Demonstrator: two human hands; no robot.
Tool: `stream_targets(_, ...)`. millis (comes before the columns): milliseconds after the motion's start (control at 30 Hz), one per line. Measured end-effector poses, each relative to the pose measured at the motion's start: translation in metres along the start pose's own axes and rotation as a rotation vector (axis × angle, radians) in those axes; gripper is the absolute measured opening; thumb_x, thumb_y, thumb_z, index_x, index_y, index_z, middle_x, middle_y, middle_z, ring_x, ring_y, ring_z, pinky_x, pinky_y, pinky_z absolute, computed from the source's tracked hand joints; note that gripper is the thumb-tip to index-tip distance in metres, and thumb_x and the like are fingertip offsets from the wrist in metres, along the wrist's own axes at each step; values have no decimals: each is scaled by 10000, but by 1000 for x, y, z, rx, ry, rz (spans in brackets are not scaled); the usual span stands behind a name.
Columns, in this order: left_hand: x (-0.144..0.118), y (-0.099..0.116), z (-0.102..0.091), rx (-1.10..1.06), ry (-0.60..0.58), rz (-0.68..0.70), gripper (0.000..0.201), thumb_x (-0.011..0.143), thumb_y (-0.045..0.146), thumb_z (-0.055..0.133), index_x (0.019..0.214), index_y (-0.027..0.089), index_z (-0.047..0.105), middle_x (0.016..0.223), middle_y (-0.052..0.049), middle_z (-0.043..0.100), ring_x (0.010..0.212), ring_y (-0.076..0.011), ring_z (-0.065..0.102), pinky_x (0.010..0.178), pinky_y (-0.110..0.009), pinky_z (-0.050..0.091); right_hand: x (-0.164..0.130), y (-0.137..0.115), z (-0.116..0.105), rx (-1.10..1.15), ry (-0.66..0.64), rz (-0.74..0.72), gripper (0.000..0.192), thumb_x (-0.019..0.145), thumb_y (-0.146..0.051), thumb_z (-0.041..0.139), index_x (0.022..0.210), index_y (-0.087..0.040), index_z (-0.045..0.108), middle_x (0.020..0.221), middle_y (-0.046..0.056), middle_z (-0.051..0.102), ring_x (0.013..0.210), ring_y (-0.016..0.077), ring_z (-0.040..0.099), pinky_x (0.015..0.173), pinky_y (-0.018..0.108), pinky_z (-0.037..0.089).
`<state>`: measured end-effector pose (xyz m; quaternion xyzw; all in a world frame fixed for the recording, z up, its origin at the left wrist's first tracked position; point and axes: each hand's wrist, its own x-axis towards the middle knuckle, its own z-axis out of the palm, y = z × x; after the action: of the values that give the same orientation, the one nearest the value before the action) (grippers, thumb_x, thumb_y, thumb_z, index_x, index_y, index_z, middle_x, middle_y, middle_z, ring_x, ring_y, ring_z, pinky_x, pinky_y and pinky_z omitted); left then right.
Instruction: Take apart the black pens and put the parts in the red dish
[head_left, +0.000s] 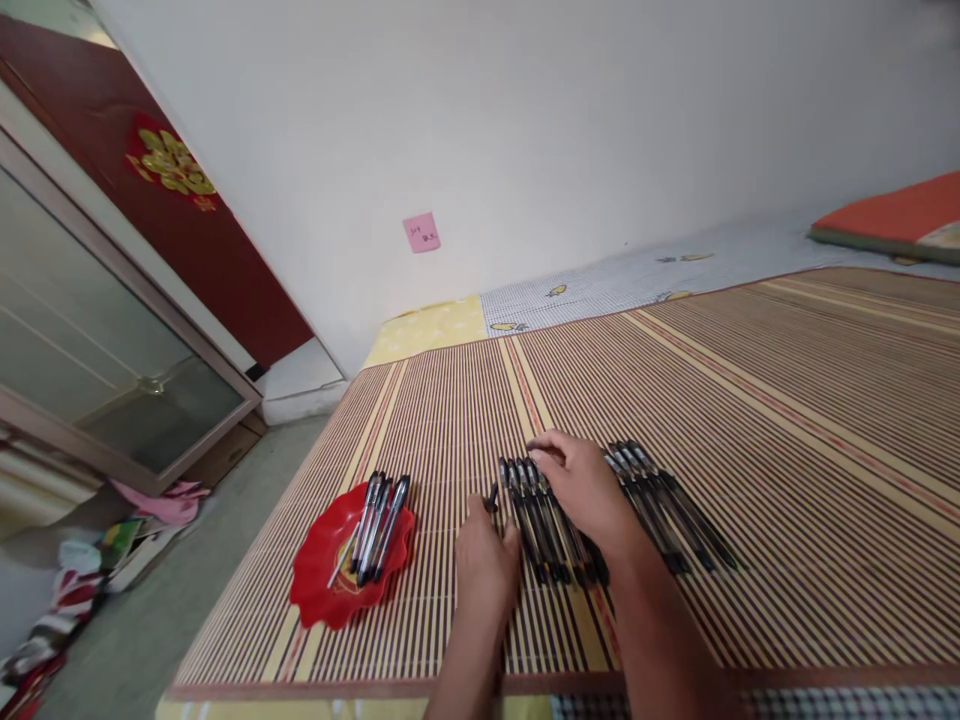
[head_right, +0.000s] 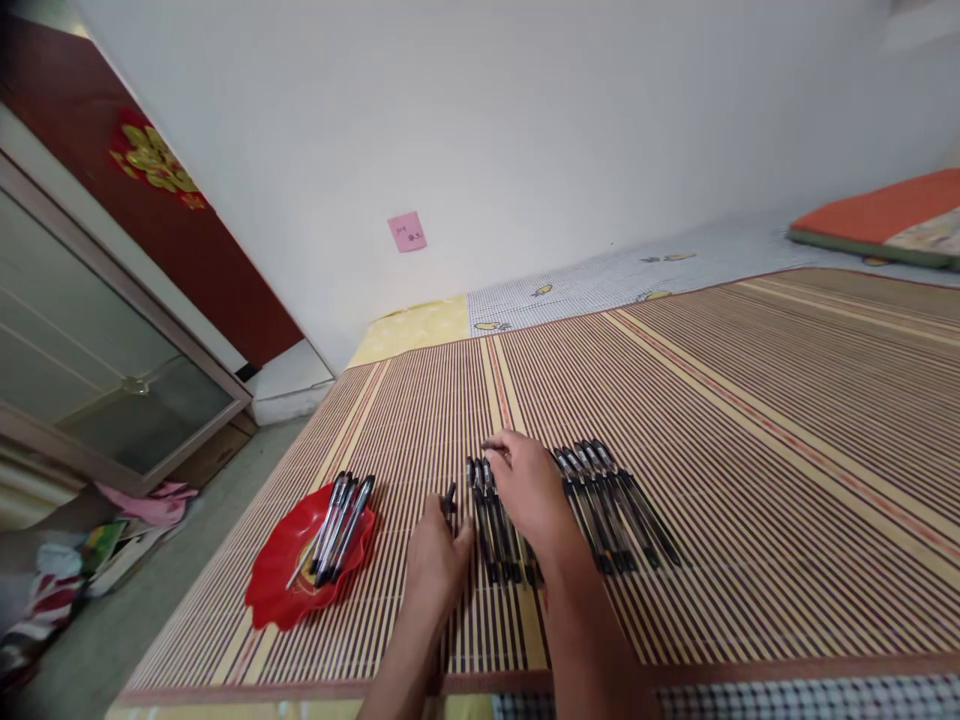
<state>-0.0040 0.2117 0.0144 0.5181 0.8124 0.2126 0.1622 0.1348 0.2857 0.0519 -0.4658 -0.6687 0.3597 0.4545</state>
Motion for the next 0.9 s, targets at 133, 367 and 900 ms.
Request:
stream_targets(133,1,6,4,92,-57,-3,200,899,290,635,1030,168,548,959,-136,735,909,-273,693,679,-306,393,0,5,4,-324,-125,19,278,884,-112,496,993,-161,747,1016,109,733,963,217,658,872,302,448)
stream_targets(367,2,8,6,139,-59,10,182,913,293,608,1032,161,572,985,-134,743,942,-274,698,703,-311,401,-4,10,26,-540,-318,56,395,919,-76,431,1127,-207,740,1111,123,692,1010,205,663,855,261,431)
stream_targets(900,1,5,3,117,-93,0,235,869,293,633,1055,151,605,1017,-146,741,977,-310,688,736,-332,424,-6,22,51,-607,-410,26,328,904,-84,450,943,-162,767,992,127,682,930,209,665,755,268,415)
